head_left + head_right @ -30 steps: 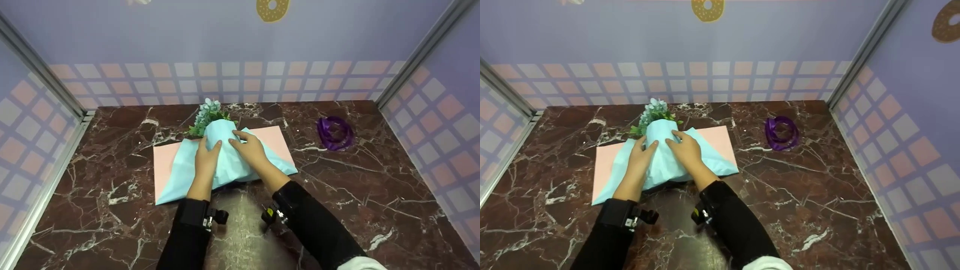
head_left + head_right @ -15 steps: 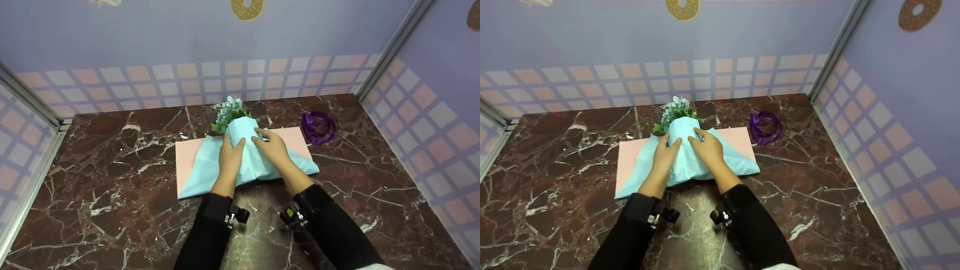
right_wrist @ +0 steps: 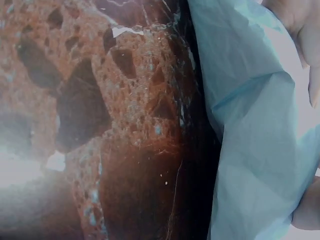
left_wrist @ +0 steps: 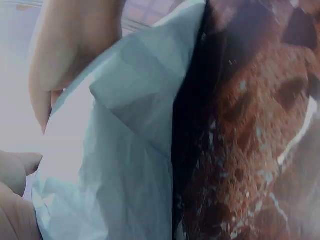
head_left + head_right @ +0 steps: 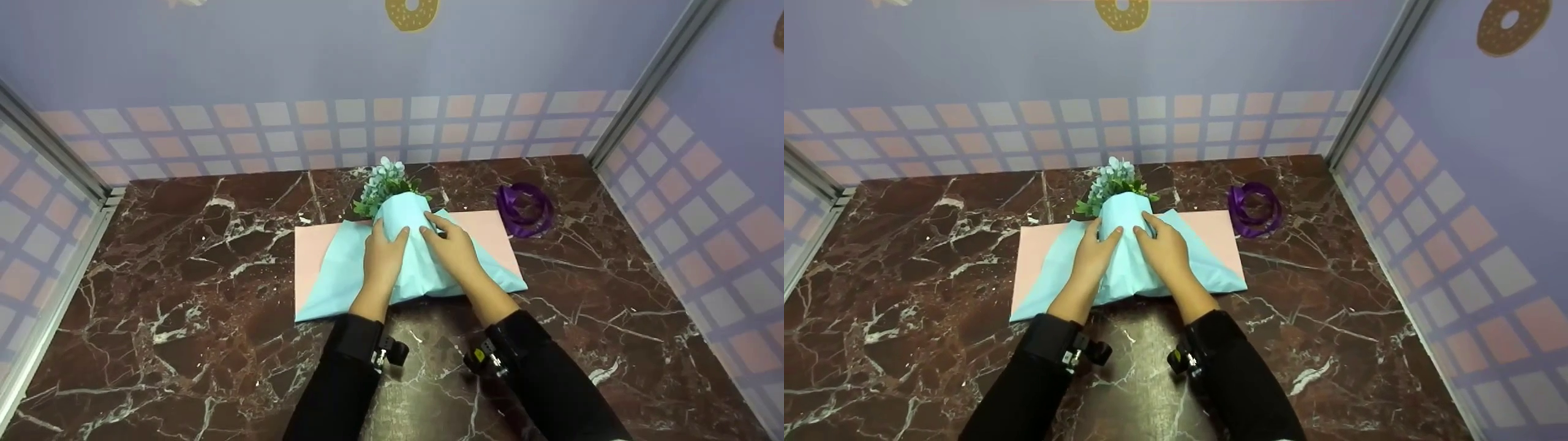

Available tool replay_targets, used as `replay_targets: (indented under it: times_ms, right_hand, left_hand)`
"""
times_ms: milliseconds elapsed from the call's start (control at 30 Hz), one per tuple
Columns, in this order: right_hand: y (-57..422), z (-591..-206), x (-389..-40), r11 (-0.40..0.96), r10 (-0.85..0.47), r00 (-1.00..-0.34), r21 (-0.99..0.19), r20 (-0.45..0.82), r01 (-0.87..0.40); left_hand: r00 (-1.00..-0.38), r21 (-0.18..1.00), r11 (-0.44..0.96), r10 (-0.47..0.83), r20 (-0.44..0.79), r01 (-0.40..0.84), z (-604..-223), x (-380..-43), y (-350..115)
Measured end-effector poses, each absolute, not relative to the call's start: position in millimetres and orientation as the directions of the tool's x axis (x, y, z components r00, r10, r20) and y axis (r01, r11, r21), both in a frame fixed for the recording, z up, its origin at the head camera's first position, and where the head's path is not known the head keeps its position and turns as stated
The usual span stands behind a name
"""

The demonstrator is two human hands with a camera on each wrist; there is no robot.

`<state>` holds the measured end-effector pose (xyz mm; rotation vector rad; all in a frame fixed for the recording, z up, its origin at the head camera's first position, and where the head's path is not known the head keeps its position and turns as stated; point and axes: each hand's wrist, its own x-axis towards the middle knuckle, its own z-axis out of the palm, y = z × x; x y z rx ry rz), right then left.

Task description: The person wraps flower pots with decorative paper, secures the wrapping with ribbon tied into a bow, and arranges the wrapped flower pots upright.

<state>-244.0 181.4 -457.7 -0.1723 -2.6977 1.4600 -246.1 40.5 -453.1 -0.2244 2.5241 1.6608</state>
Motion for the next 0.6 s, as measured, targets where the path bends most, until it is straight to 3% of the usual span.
replay_targets:
  times_ms: [267,467,600]
  right_hand:
    - [177.2,-457.6,-240.2,0.657,0.084,-0.995,-0.754,0.051,0.017]
    - [176.6,-456.3,-238.6,0.728,0.068,-0.991,-0.685,0.118,-0.031]
    - [177.8,-455.2,-239.7,0.745,-0.016,-0.982,-0.653,0.187,-0.137]
  left_hand:
    - [-0.985,0.848,0.501,-0.069,-0.159,-0.172,-453.7,-239.5,40.6]
    - [-0.999,0.842,0.54,0.008,-0.033,-0.024,-458.0,-238.0,37.4]
    - [-0.997,0.847,0.53,0.074,-0.006,0.034,-459.2,-236.9,37.6]
